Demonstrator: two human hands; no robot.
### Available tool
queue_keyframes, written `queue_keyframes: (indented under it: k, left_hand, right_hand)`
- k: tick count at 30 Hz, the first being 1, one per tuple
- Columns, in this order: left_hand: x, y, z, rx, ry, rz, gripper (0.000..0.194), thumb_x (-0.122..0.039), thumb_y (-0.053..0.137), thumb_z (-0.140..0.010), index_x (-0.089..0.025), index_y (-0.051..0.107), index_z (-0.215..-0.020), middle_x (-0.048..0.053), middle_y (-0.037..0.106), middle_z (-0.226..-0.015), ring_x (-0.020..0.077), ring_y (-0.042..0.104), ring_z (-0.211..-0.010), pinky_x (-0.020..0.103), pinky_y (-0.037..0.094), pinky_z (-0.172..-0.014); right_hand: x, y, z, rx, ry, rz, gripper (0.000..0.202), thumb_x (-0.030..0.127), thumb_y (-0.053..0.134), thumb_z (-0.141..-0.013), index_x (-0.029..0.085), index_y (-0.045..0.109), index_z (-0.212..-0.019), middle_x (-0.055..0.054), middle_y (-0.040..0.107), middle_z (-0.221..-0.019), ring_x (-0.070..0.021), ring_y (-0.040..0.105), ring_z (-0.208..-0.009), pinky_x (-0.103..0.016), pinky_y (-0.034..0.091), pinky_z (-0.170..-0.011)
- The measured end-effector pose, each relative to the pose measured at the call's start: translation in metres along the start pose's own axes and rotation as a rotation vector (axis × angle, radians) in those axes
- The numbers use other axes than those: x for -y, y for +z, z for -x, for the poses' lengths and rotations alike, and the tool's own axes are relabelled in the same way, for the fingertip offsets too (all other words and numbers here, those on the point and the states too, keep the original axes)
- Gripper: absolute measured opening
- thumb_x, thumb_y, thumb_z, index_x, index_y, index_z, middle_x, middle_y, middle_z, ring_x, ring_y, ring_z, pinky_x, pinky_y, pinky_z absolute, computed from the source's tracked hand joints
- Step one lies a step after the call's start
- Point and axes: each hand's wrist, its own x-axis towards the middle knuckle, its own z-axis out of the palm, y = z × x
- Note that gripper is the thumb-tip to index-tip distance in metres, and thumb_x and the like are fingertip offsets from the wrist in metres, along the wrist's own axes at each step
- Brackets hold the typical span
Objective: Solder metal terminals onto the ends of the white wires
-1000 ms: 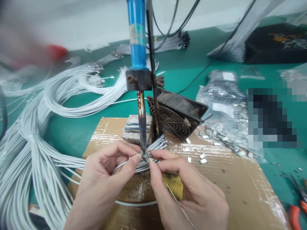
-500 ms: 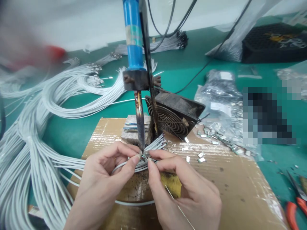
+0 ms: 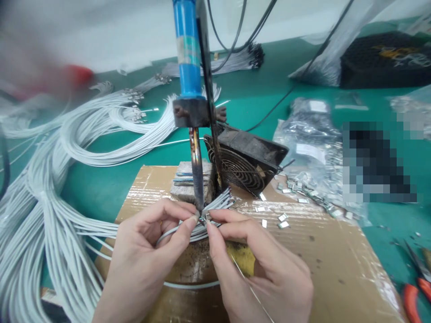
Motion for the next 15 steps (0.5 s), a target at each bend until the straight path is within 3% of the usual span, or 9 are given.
queue_keyframes:
  k: [6,12,15]
  left_hand:
    - [0.002,0.000,-0.001,0.030,-0.024,-0.015,0.012,-0.016,0.072,-0.076,-0.017,0.067,-0.065,0.003,0.076,-0.075,0.0129,0.068,-0.065,0.017,0.051,-0.055]
    - [0.009,-0.007,0.004,0.123,-0.077,-0.021,0.011,-0.018,0.072,-0.084,-0.019,0.067,-0.073,0.003,0.077,-0.088,0.0143,0.070,-0.077,0.019,0.054,-0.065]
    - [0.013,-0.008,0.008,0.143,-0.099,-0.007,0.012,-0.018,0.072,-0.084,-0.019,0.067,-0.073,0.004,0.077,-0.090,0.0158,0.069,-0.079,0.020,0.052,-0.063]
  right_hand:
    - [-0.002,-0.001,0.002,0.001,0.009,0.007,0.007,0.030,0.081,-0.085,0.030,0.075,-0.082,0.005,0.082,-0.102,-0.0122,0.080,-0.094,-0.008,0.057,-0.086]
    - [0.000,-0.004,0.006,-0.004,0.006,0.022,0.011,0.031,0.079,-0.087,0.026,0.072,-0.080,-0.001,0.082,-0.097,-0.0164,0.081,-0.086,-0.014,0.062,-0.080]
    - [-0.007,-0.011,0.006,-0.145,0.071,0.077,0.010,0.035,0.076,-0.091,0.026,0.072,-0.091,0.001,0.081,-0.086,-0.0121,0.079,-0.072,-0.010,0.060,-0.071]
